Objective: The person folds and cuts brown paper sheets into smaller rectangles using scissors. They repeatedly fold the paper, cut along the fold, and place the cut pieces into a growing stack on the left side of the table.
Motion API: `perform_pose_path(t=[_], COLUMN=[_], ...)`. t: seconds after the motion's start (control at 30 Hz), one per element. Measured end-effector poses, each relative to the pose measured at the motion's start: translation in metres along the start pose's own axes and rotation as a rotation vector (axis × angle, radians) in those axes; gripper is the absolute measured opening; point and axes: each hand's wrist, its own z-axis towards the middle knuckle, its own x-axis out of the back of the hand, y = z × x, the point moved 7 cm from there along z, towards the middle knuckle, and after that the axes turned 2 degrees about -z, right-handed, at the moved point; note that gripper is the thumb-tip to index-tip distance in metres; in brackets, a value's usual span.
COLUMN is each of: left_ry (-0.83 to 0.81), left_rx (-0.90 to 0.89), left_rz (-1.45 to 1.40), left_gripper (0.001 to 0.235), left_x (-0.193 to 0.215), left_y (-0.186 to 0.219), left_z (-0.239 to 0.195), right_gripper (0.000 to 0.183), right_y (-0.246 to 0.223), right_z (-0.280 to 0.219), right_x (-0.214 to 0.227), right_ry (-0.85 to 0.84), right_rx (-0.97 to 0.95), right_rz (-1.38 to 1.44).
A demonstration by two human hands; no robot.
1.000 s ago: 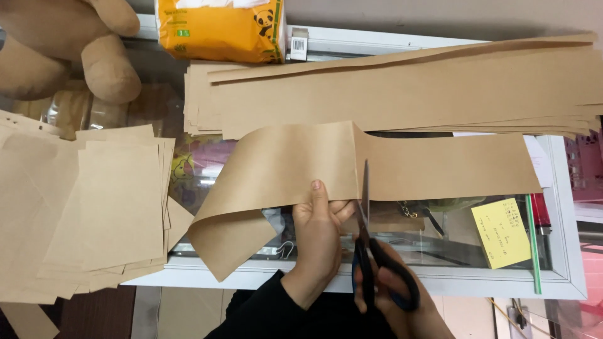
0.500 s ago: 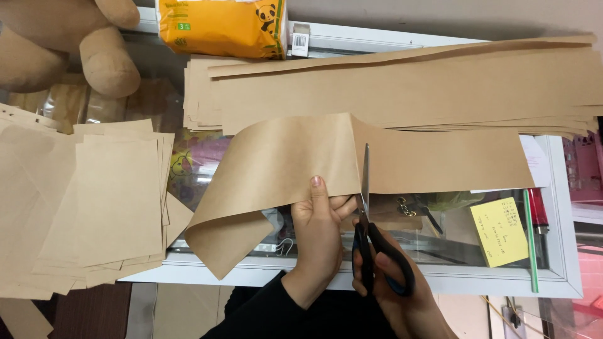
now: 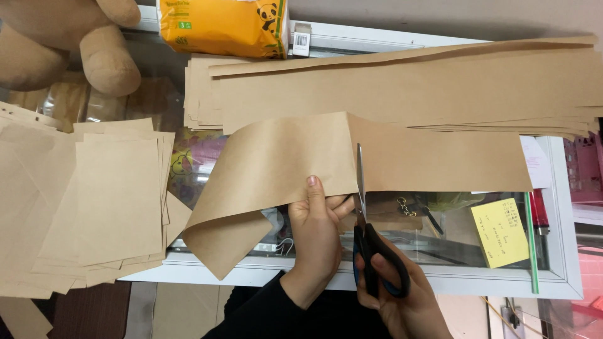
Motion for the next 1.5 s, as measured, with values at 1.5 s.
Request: perform_pose_path(t=[1.5], left_ry=[0.047], left_rx=[-0.014], left_rz=[0.251], left_gripper=[0.051], left_x=[0.012], left_y=[0.004], left_z=[-0.003], right_gripper=[0.063], right_y=[-0.006], right_z=[0.016], right_x=[0.006], right_ry=[0.195], right_rx=[-0.049], right_rz=[-0.113])
